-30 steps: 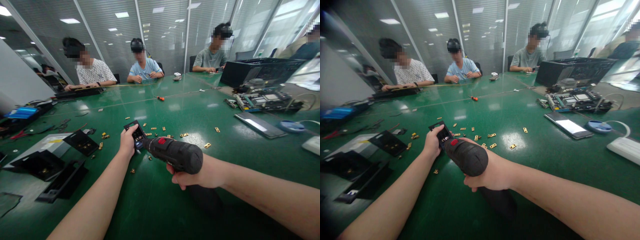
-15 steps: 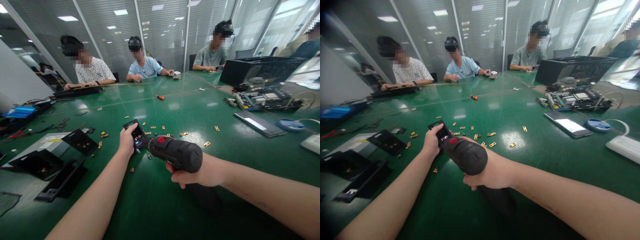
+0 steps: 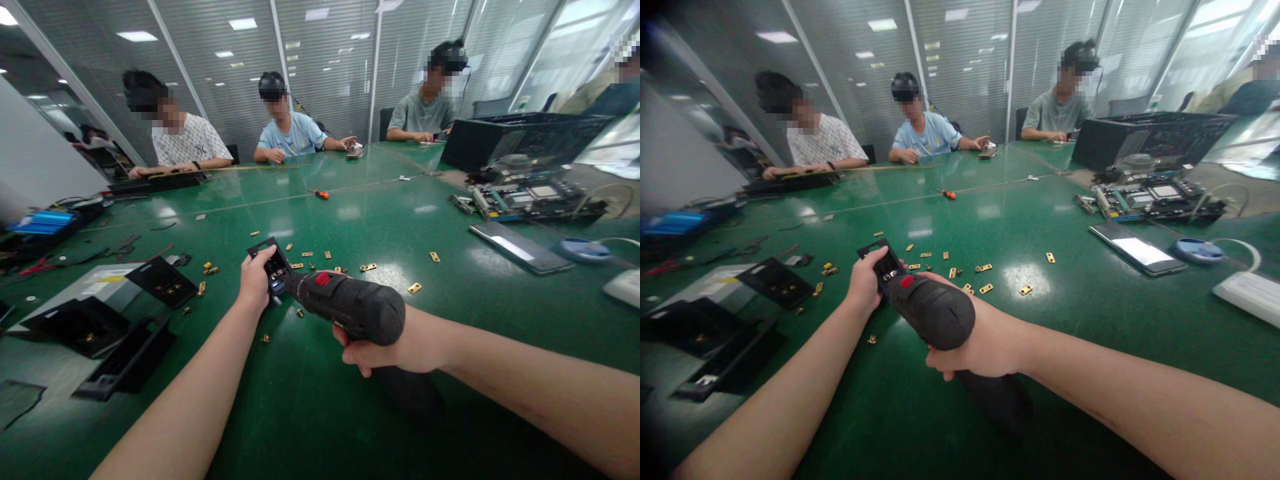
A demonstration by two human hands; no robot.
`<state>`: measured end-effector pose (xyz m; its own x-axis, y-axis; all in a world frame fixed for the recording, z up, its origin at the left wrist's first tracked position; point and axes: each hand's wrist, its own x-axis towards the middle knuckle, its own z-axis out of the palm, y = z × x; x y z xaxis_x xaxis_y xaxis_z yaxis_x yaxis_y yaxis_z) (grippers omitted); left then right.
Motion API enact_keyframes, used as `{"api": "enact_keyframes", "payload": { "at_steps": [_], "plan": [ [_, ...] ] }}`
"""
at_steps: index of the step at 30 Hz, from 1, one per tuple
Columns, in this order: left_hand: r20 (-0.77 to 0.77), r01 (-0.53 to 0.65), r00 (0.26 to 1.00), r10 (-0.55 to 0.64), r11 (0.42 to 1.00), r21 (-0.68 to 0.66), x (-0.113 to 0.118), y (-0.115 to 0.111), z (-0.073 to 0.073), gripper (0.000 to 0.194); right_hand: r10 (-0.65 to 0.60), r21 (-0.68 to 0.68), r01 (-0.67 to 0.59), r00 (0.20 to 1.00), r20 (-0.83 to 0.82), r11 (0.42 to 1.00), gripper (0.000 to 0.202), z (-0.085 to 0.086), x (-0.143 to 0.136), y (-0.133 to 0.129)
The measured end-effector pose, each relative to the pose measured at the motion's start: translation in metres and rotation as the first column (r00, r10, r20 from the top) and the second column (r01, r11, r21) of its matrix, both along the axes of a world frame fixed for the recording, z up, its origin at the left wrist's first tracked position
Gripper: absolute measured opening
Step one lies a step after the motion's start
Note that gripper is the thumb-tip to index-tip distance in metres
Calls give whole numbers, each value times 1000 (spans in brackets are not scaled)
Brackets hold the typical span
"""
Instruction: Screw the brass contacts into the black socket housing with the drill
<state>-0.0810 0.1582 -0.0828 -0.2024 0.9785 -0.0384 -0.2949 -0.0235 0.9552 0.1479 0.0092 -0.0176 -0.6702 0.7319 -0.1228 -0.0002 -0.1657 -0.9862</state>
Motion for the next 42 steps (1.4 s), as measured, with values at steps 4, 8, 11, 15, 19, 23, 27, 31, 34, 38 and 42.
{"api": "enact_keyframes", "payload": {
  "at_steps": [4,8,11,15,19,23,27,31,34,38,42],
  "plan": [
    [-4,-3,1000,3,1000,4,1,0,1,33,2,17,-2,1000,-6,1000,80,-2,-1,1],
    [-1,-12,1000,12,1000,5,1,0,1,33,3,20,-3,1000,-6,1000,81,-1,0,0],
    [-2,-10,1000,10,1000,2,1,0,0,33,5,37,-5,1000,-8,999,84,-1,0,0],
    [6,-10,1000,10,1000,10,0,1,-1,33,13,56,-13,1000,-9,998,89,-1,0,-1],
    [-8,-13,1000,13,1000,6,0,2,-1,33,13,50,-12,1000,-12,999,92,1,0,0],
    [-16,-12,1000,13,1000,12,-1,2,-2,32,10,7,-10,1000,-8,1000,83,3,0,-1],
    [-9,-8,1000,9,1000,7,-2,1,-1,33,7,-1,-7,1000,5,1000,68,3,0,-2],
    [-5,-18,1000,18,1000,-3,-1,0,0,33,10,21,-10,1000,-5,1000,80,3,-1,-1],
    [-3,-25,1000,25,1000,-3,-1,0,1,33,2,31,-1,1000,-9,1000,92,3,-1,-1],
    [0,-27,1000,27,1000,-6,-1,0,0,33,9,12,-9,1000,-4,1000,86,1,0,-1],
    [-4,-21,1000,21,1000,-7,-1,1,-1,33,5,10,-5,1000,3,1000,61,-1,1,-1]
  ]
}}
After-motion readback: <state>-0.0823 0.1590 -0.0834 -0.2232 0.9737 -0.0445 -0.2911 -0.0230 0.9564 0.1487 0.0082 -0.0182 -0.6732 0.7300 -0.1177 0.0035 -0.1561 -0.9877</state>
